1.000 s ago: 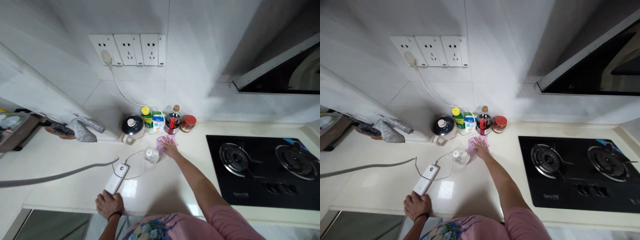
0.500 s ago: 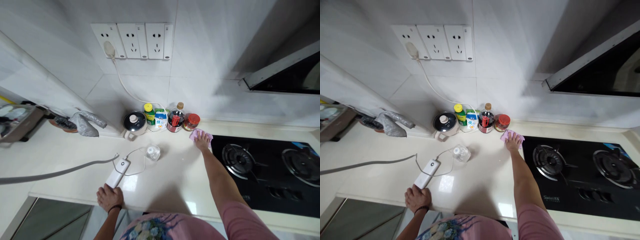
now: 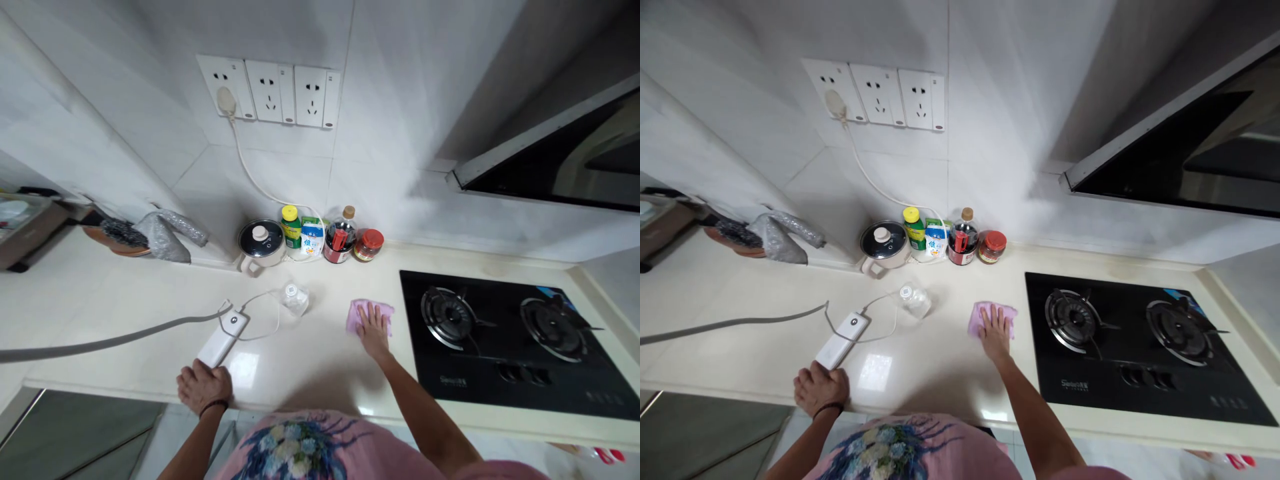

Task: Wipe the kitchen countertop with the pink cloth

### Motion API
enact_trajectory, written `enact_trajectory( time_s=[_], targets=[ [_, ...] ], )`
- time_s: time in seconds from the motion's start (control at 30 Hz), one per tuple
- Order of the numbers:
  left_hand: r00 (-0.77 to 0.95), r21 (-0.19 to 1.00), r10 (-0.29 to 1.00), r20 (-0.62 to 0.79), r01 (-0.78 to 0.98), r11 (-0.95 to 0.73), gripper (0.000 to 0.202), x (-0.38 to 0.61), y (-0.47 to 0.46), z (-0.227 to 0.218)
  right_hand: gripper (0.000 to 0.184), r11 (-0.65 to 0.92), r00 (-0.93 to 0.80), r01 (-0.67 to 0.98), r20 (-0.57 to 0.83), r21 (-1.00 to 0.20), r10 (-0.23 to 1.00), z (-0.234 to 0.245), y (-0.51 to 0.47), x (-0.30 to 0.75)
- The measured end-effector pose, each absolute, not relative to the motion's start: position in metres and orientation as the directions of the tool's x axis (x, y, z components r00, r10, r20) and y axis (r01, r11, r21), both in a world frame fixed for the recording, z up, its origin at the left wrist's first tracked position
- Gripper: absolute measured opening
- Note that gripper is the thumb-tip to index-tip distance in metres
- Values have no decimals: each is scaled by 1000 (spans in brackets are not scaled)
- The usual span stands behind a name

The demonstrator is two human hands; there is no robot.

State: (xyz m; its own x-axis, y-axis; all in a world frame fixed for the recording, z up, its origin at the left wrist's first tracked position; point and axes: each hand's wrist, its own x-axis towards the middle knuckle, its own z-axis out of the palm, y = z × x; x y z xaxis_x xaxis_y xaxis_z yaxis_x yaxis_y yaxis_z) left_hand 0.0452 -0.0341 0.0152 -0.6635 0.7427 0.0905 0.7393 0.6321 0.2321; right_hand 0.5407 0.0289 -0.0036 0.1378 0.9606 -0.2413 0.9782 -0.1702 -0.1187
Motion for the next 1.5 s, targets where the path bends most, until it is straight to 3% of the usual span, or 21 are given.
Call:
enact_trajectory(
  time_s=[0.17, 0.3, 0.47, 0.77, 0.93, 1.23, 1.5],
  targets=[
    [-673, 256, 735, 81, 727, 637, 64, 47, -34, 16, 64, -58, 31, 990, -201, -125, 979, -33, -90, 533],
    [-684, 285, 724, 90, 714, 639, 66, 48, -34, 14, 62, -30, 14, 994, -156, -101, 988, -44, -114, 531],
    [-696, 306, 711, 99, 701, 644, 67, 50, -35, 10, 65, 32, -40, 998, -146, -53, 988, -32, -37, 521],
    [-703, 301, 707, 81, 693, 655, 69, 47, -35, 6, 68, -104, 91, 994, -320, -26, 943, 5, 167, 488],
    [-698, 301, 711, 84, 698, 650, 69, 47, -35, 6, 69, -158, 132, 986, -350, -49, 927, 13, 200, 474],
    [-691, 300, 718, 86, 705, 642, 69, 50, -36, 11, 68, 29, -38, 998, -201, -49, 979, -8, 38, 482],
    [-694, 327, 714, 90, 698, 637, 68, 53, -34, 14, 67, 59, -62, 996, -53, -61, 997, -40, -142, 526]
  ],
)
